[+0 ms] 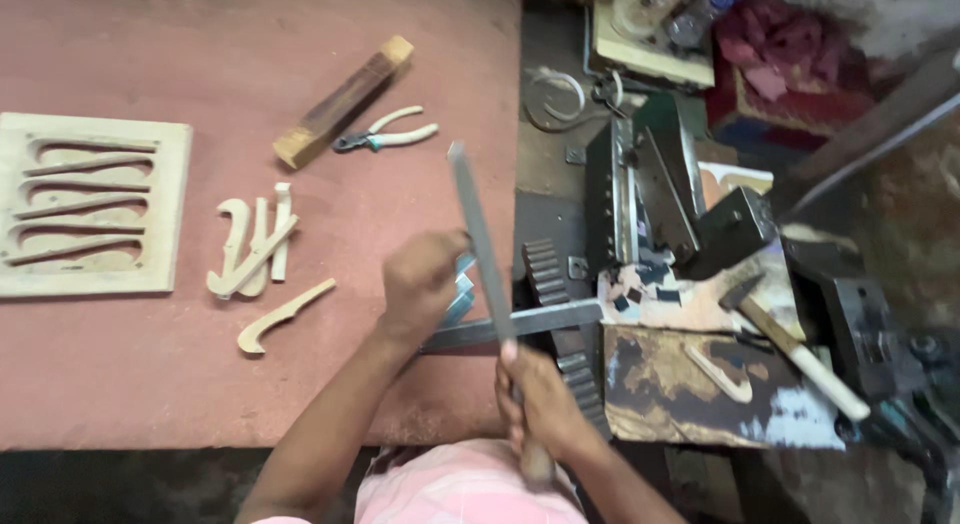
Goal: The person uses a manual metal shearing machine to cut small rectangular pieces from metal strips. They repeatedly place a strip into the shear, operate the lever to cut, and remove the cut piece, stacking the finished pieces on the workbench.
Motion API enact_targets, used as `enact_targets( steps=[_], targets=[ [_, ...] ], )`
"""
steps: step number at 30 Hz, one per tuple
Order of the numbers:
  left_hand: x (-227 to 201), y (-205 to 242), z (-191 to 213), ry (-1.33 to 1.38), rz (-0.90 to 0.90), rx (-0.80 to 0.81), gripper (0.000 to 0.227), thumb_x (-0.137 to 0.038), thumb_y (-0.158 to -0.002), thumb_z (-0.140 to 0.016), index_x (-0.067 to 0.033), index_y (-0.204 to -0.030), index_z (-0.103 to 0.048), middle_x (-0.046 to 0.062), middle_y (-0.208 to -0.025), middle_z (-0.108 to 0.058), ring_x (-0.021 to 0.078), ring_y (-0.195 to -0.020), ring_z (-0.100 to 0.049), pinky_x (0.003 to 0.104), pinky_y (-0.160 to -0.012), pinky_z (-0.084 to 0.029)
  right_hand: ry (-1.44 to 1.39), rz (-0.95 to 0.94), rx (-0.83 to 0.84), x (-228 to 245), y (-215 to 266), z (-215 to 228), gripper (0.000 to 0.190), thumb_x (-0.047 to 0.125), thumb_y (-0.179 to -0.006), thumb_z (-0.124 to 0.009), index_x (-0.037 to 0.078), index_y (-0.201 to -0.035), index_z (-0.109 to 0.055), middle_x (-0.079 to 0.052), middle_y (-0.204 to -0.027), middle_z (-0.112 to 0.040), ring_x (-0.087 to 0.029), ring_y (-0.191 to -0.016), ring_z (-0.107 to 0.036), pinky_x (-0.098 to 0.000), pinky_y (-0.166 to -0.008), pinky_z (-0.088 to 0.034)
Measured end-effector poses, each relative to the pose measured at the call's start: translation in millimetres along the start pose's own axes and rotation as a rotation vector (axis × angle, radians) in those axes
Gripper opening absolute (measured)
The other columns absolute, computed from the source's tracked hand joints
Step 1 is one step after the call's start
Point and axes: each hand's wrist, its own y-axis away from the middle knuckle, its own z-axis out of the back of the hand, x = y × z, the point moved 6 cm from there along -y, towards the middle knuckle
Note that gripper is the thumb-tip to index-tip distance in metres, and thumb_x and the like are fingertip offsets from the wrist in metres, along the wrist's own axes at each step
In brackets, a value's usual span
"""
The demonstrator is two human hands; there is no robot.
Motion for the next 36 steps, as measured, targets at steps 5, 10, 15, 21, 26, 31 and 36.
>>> enact_targets(
  steps=[5, 10, 15, 21, 26, 31, 36],
  targets=[
    [-18, 28, -3, 0.145, -0.082, 0.008, 0.033, 0.010, -0.069, -0.062, -0.0001, -0.099, -0.070, 0.016, -0.096, -0.074, 0.0313, -0.086, -0.074, 0.038, -0.076, -0.058, -0.114, 0.067, -0.022, 33, -11, 9, 0.044, 0.051, -0.102, -0.047, 0.011, -0.084, -0.045, 0.002, -0.050, -0.040, -0.011, -0.034, -0.041, -0.0295, -0.030, -0.040],
    [-16, 20, 26, -0.025, 0.042, -0.076, 0.032, 0.015, -0.074, -0.062, -0.0011, -0.099, -0.073, 0.015, -0.100, -0.075, 0.0282, -0.087, -0.073, 0.037, -0.079, -0.059, -0.192, -0.071, 0.128, -4, -14, -4, 0.041, 0.047, -0.104, -0.048, 0.011, -0.083, -0.046, 0.002, -0.052, -0.041, -0.012, -0.034, -0.041, -0.0302, -0.031, -0.040],
    [-62, 60, 40, -0.063, 0.121, -0.074, 0.025, 0.009, -0.082, -0.070, -0.0008, -0.104, -0.075, 0.014, -0.100, -0.077, 0.0234, -0.085, -0.074, 0.032, -0.074, -0.058, 0.130, 0.234, -0.073, 40, -132, -15, 0.030, 0.024, -0.100, -0.062, 0.006, -0.079, -0.052, -0.004, -0.056, -0.050, -0.015, -0.039, -0.051, -0.0323, -0.036, -0.042],
    [-72, 95, 71, -0.087, 0.364, -0.303, 0.016, 0.005, -0.093, -0.070, 0.0024, -0.109, -0.072, 0.012, -0.107, -0.077, 0.0169, -0.096, -0.074, 0.029, -0.088, -0.058, 0.922, 1.026, -0.344, 118, -94, -26, 0.027, 0.014, -0.092, -0.067, 0.002, -0.115, -0.062, -0.016, -0.093, -0.067, -0.039, -0.087, -0.066, -0.0467, -0.079, -0.053],
    [-49, 120, 52, 0.513, 0.656, -0.340, 0.012, -0.001, -0.098, -0.068, 0.0031, -0.108, -0.070, 0.014, -0.106, -0.075, 0.0201, -0.094, -0.074, 0.032, -0.082, -0.059, 0.734, 0.864, 0.190, 54, -5, -31, 0.036, 0.006, -0.088, -0.052, 0.004, -0.119, -0.070, -0.017, -0.103, -0.068, -0.035, -0.095, -0.067, -0.0414, -0.089, -0.054],
    [-57, 114, -17, 1.386, 0.660, -0.128, 0.009, -0.003, -0.100, -0.071, 0.0030, -0.103, -0.065, 0.017, -0.101, -0.070, 0.0287, -0.099, -0.069, 0.043, -0.087, -0.059, 0.202, 0.338, 0.430, -9, 6, 0, 0.026, 0.024, -0.104, -0.061, 0.003, -0.117, -0.065, -0.006, -0.101, -0.065, -0.016, -0.094, -0.062, -0.0337, -0.087, -0.053],
    [-85, 88, -64, 1.346, 0.501, 0.169, 0.015, -0.013, -0.103, -0.072, 0.0000, -0.108, -0.066, 0.014, -0.105, -0.070, 0.0268, -0.116, -0.061, 0.042, -0.103, -0.050, -0.132, 0.157, 0.355, -39, 33, 88, 0.036, 0.030, -0.102, -0.062, -0.001, -0.121, -0.068, -0.003, -0.097, -0.069, -0.011, -0.090, -0.063, -0.0292, -0.084, -0.052]
  ],
)
